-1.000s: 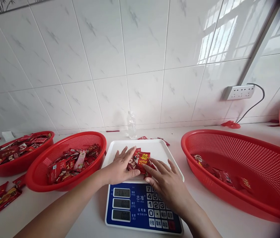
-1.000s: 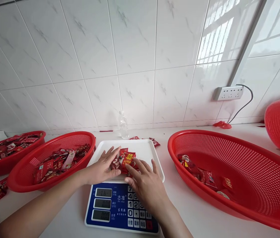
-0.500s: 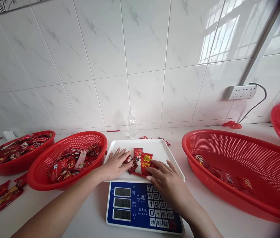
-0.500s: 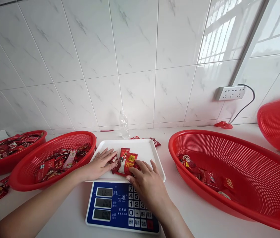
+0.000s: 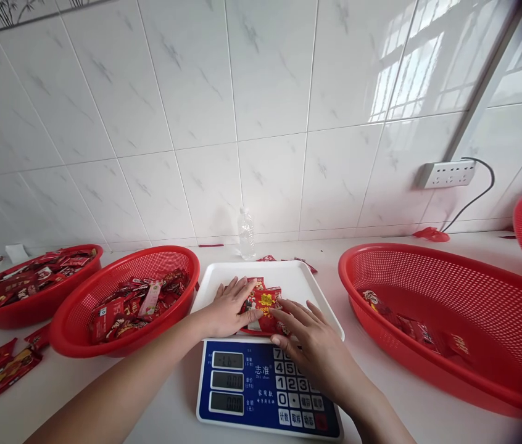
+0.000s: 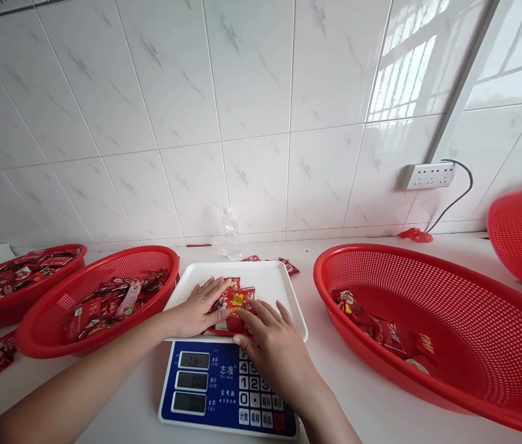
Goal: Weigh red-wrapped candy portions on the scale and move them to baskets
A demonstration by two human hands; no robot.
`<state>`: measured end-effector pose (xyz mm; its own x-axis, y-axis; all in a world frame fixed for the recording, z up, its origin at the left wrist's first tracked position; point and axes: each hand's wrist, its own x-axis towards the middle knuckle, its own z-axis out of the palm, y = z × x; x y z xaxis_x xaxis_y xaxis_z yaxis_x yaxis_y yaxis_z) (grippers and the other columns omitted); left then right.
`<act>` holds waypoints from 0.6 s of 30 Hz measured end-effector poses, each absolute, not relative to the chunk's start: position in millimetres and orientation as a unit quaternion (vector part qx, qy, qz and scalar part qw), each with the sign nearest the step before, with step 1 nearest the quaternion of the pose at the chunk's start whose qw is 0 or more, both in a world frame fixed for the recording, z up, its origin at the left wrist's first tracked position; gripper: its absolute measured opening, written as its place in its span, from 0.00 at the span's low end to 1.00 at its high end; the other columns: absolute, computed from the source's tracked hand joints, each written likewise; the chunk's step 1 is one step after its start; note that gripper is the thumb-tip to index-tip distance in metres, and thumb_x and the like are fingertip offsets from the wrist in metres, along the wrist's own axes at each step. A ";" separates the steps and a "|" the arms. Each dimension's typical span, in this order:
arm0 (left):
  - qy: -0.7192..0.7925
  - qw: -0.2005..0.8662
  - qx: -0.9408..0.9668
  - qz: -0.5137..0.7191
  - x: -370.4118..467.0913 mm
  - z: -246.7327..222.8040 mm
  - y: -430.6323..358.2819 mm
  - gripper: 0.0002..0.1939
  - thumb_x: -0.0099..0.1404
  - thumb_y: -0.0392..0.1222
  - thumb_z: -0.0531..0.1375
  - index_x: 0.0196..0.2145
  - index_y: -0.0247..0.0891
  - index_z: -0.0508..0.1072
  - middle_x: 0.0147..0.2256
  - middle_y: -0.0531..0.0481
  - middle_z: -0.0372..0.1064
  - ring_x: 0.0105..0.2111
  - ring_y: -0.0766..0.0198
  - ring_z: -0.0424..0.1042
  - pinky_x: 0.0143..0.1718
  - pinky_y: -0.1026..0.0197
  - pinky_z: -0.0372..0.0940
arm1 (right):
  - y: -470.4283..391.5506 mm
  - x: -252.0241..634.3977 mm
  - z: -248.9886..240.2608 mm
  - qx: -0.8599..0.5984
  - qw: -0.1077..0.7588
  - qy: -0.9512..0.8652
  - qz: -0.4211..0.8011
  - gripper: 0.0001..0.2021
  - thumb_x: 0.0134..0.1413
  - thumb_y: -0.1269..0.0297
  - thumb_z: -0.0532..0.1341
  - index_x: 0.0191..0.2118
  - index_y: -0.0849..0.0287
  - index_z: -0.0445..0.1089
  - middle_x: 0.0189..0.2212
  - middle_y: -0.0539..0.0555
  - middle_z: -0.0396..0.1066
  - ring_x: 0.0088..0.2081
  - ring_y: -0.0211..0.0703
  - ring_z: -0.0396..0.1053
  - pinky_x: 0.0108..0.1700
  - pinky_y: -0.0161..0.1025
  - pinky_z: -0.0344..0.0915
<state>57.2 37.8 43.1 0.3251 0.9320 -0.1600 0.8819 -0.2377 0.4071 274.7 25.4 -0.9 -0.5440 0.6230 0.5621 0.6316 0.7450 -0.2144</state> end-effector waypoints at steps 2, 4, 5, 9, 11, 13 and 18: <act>0.582 0.210 0.784 0.049 58.6 42.1 37.7 0.44 0.63 0.70 0.40 0.68 0.43 0.36 0.68 0.42 0.26 0.67 0.51 0.23 0.64 0.40 0.30 | 26.0 277.3 1.2 -0.359 0.322 -0.876 0.000 0.15 0.59 0.62 0.59 0.52 0.51 0.68 0.52 0.57 0.70 0.52 0.52 0.68 0.55 0.61 0.61; 0.586 0.205 0.783 0.045 58.6 41.8 37.4 0.44 0.63 0.70 0.40 0.68 0.42 0.36 0.68 0.42 0.26 0.67 0.52 0.23 0.64 0.41 0.30 | 27.0 281.0 3.5 -0.363 0.331 -0.871 0.011 0.13 0.59 0.63 0.59 0.50 0.53 0.69 0.48 0.57 0.72 0.48 0.50 0.71 0.52 0.57 0.65; 0.586 0.204 0.783 0.045 58.3 41.7 37.2 0.44 0.63 0.70 0.39 0.68 0.42 0.36 0.68 0.42 0.26 0.67 0.52 0.23 0.64 0.41 0.29 | 27.7 282.9 4.3 -0.368 0.337 -0.867 0.017 0.12 0.59 0.63 0.59 0.49 0.53 0.69 0.46 0.57 0.73 0.46 0.49 0.72 0.49 0.53 0.68; 0.584 0.207 0.783 0.052 57.0 39.7 37.2 0.42 0.64 0.69 0.39 0.68 0.44 0.36 0.68 0.45 0.26 0.67 0.52 0.23 0.64 0.39 0.29 | 31.2 286.4 3.2 -0.403 0.362 -0.840 0.009 0.08 0.59 0.61 0.57 0.40 0.54 0.72 0.36 0.55 0.75 0.35 0.46 0.74 0.35 0.43 0.70; 0.584 0.204 0.784 0.052 57.1 37.6 37.2 0.42 0.64 0.69 0.39 0.68 0.45 0.36 0.68 0.45 0.26 0.67 0.52 0.23 0.64 0.39 0.29 | 32.2 284.9 1.6 -0.416 0.358 -0.836 -0.002 0.08 0.60 0.60 0.56 0.34 0.54 0.71 0.30 0.53 0.74 0.30 0.44 0.73 0.31 0.41 0.68; 0.581 0.202 0.787 0.055 58.1 35.8 36.4 0.42 0.64 0.69 0.39 0.68 0.45 0.35 0.68 0.45 0.26 0.67 0.52 0.23 0.64 0.40 0.29 | 32.4 282.4 0.8 -0.417 0.351 -0.839 -0.008 0.09 0.61 0.61 0.54 0.32 0.55 0.69 0.27 0.52 0.74 0.29 0.44 0.72 0.31 0.40 0.67; 0.574 0.235 0.780 0.087 58.6 40.0 29.5 0.41 0.65 0.68 0.39 0.68 0.45 0.33 0.68 0.47 0.25 0.67 0.54 0.24 0.65 0.43 0.28 | 31.3 279.7 0.5 -0.395 0.362 -0.845 -0.012 0.10 0.64 0.61 0.52 0.38 0.55 0.70 0.31 0.53 0.77 0.33 0.45 0.74 0.36 0.42 0.67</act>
<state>58.6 29.5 40.0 0.3255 0.9361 -0.1334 0.8543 -0.2307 0.4658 279.7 31.3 0.5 -0.4269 0.6581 0.6202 0.6747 0.6885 -0.2660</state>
